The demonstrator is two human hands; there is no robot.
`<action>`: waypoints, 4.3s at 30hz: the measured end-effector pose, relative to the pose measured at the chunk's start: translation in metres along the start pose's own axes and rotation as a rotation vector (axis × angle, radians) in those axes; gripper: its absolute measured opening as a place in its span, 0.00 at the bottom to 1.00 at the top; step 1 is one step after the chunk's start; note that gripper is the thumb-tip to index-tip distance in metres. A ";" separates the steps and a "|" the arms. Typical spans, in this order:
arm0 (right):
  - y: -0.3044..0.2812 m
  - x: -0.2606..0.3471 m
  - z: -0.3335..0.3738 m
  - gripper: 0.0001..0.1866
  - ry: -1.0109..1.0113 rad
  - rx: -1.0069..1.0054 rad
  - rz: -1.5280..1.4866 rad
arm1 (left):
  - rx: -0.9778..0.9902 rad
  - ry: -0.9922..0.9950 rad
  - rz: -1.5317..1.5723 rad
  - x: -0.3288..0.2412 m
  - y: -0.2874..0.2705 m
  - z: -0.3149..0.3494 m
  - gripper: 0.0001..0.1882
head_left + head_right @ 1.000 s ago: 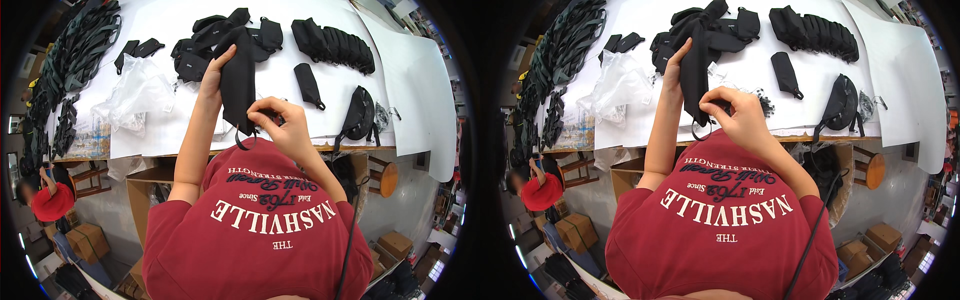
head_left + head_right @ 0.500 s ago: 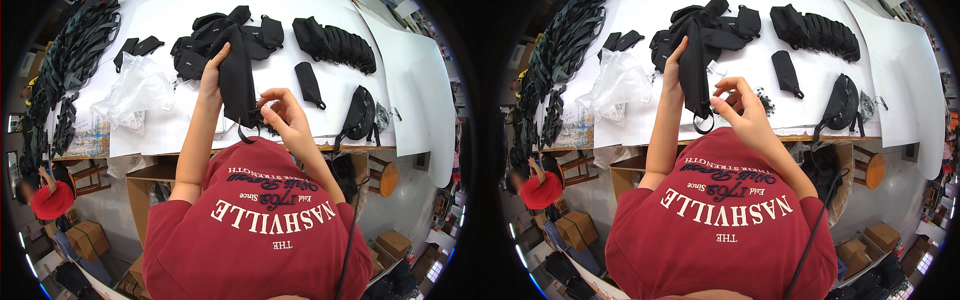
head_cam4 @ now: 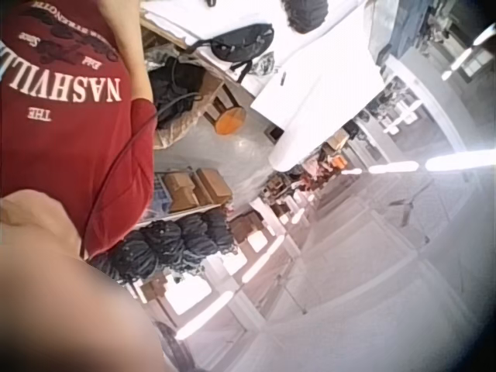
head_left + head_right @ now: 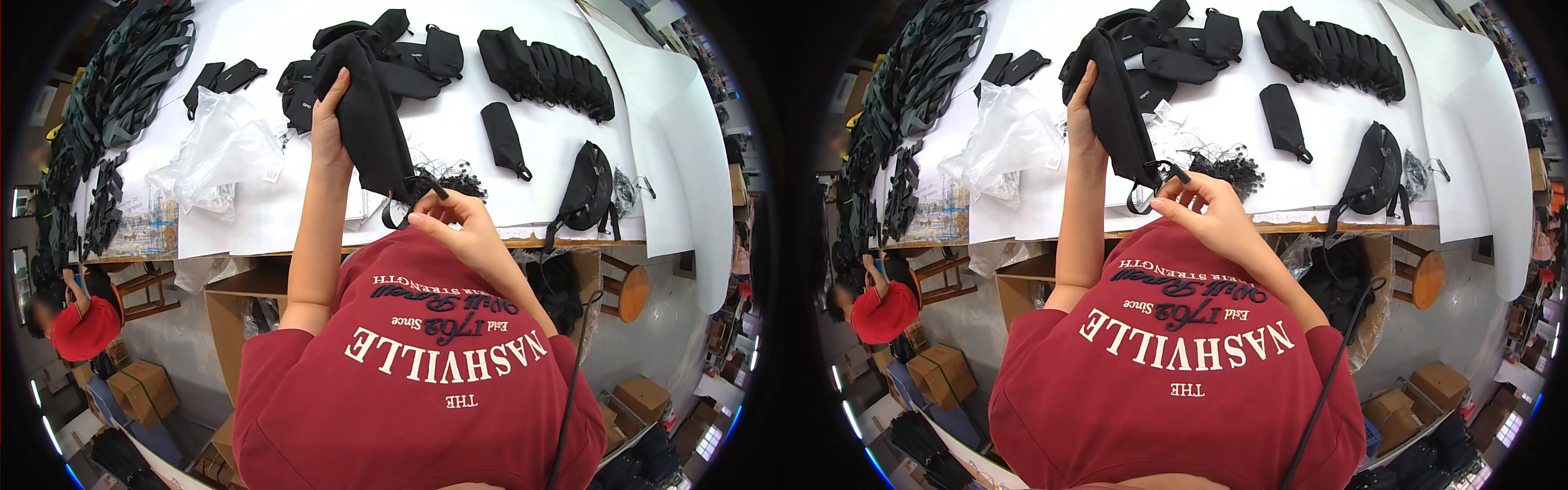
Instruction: Assembling and labeling black soft-shell pouches or cases at a workstation.
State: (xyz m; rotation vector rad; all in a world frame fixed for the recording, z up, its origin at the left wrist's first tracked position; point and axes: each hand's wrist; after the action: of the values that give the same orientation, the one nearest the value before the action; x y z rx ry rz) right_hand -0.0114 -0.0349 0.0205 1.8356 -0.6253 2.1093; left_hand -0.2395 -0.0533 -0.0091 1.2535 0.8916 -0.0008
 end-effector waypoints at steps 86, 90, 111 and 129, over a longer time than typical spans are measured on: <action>-0.061 -0.031 0.004 0.19 0.058 0.038 -0.102 | 0.302 -0.165 -0.905 0.011 -0.047 0.095 0.27; -0.075 -0.029 0.012 0.15 0.090 0.071 -0.006 | 0.458 -0.182 -0.875 0.014 -0.050 0.083 0.14; -0.070 -0.051 0.017 0.11 -0.139 0.081 0.365 | 0.433 -0.092 -1.064 0.012 -0.075 0.082 0.08; -0.045 -0.027 0.019 0.09 -0.251 -0.041 0.534 | 0.752 0.581 -1.636 0.017 -0.009 0.086 0.08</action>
State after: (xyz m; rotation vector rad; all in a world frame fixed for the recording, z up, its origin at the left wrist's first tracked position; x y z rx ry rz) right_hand 0.0309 -0.0036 0.0020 2.1031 -1.3379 2.1477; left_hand -0.1826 -0.1191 -0.0235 0.8113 2.3508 -1.4268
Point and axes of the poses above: each hand's wrist, its own z-axis away from the middle knuckle, its own y-axis out of the palm, x = y × z, and after that the axes turned 1 degree about -y, right-handed
